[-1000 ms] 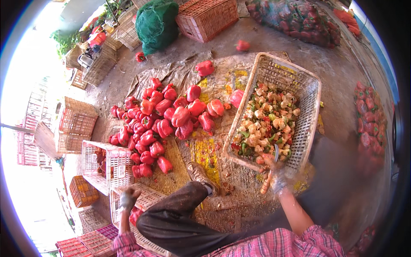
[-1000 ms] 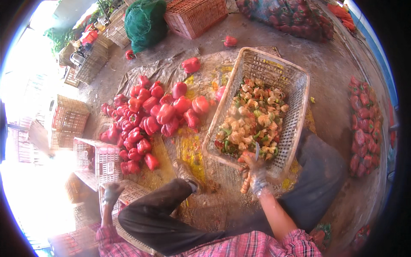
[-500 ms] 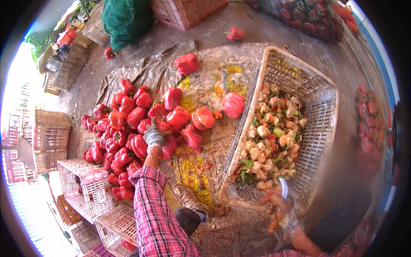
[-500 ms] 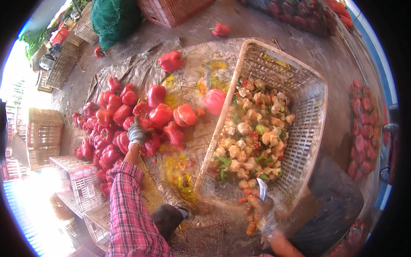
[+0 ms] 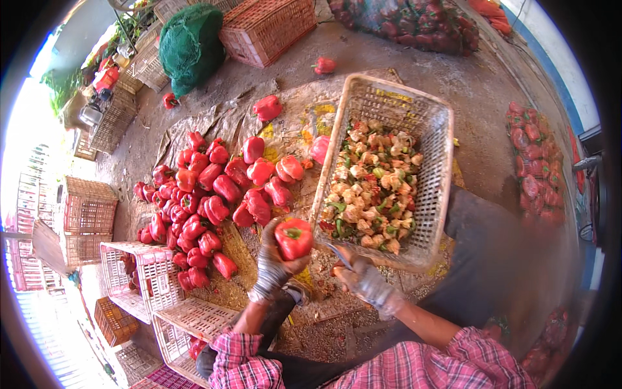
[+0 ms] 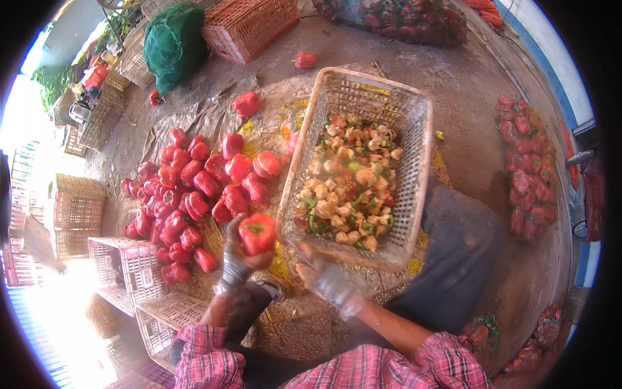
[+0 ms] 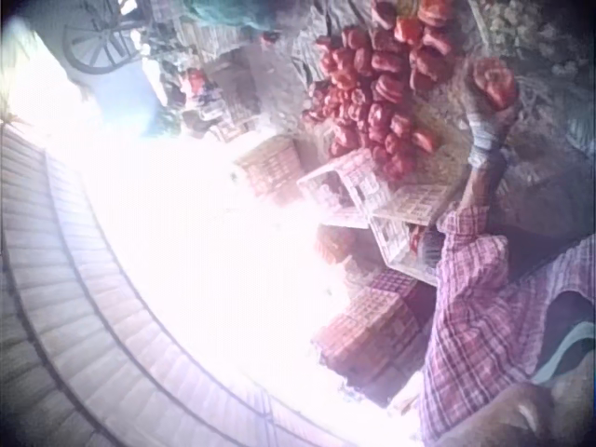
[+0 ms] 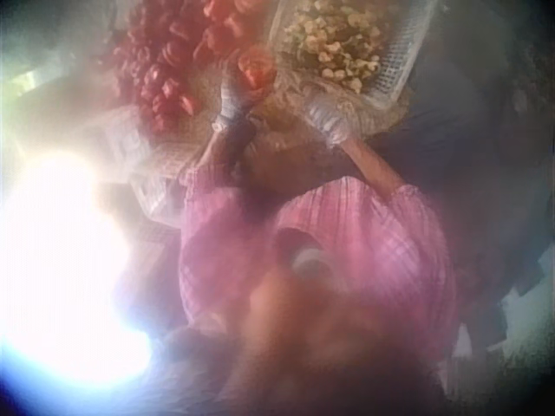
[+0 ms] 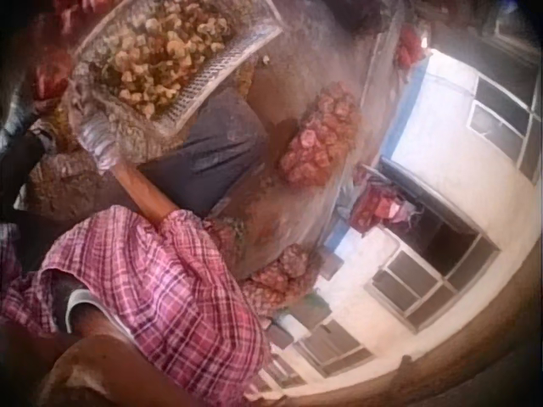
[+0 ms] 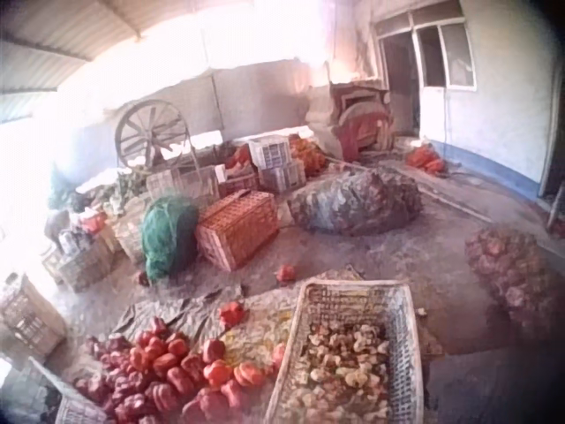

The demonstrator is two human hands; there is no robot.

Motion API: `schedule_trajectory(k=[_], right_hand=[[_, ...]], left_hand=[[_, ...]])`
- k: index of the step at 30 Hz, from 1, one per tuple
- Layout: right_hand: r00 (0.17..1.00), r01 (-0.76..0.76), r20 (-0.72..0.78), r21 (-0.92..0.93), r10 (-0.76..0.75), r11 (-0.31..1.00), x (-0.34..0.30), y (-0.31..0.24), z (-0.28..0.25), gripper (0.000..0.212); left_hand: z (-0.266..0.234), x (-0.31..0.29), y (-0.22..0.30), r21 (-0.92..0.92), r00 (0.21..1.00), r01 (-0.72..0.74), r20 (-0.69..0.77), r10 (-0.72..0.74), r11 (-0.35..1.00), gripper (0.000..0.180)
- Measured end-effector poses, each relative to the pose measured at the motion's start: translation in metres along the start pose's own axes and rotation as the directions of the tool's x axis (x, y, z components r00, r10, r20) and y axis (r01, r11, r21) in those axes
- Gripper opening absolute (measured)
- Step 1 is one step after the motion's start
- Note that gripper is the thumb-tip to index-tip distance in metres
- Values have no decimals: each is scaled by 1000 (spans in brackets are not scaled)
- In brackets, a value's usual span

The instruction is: The person cores red bell peppers using a knife, placing the waste in a basket and the processed peppers into a plastic crate.

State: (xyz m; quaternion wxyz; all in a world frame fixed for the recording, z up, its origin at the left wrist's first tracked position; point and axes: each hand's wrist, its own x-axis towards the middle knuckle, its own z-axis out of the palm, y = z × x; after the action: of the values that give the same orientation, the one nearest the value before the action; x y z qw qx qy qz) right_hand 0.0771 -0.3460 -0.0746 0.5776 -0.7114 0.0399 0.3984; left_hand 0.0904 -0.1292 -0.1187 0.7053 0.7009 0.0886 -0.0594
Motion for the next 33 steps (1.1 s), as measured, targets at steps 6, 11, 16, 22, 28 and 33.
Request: schedule_trajectory(k=[6, 11, 16, 22, 28, 33], right_hand=[[992, 124, -9, 35, -123, 992, -16, 39, 13, 49], [980, -41, 170, -314, 99, 949, -24, 104, 18, 40], [946, 294, -40, -311, -322, 904, -25, 108, 12, 71], [955, 294, 120, -298, -270, 908, -21, 66, -14, 93], [936, 343, 7, -237, -351, 909, -30, 74, -9, 72], [916, 221, -185, -508, -356, 833, -49, 52, 4, 71]], left_hand=[[57, -63, 15, 238, 990, -86, -91, 111, 967, 97], [68, -86, 19, -314, 938, -27, -337, -85, 949, 53], [48, -93, -22, -407, 874, 27, -434, -219, 913, 43], [77, -118, -5, -257, 982, 131, -102, -162, 958, 65], [76, -121, 7, -108, 981, 174, -72, -183, 979, 59], [87, -122, 1, -159, 986, 142, -68, -154, 977, 59]])
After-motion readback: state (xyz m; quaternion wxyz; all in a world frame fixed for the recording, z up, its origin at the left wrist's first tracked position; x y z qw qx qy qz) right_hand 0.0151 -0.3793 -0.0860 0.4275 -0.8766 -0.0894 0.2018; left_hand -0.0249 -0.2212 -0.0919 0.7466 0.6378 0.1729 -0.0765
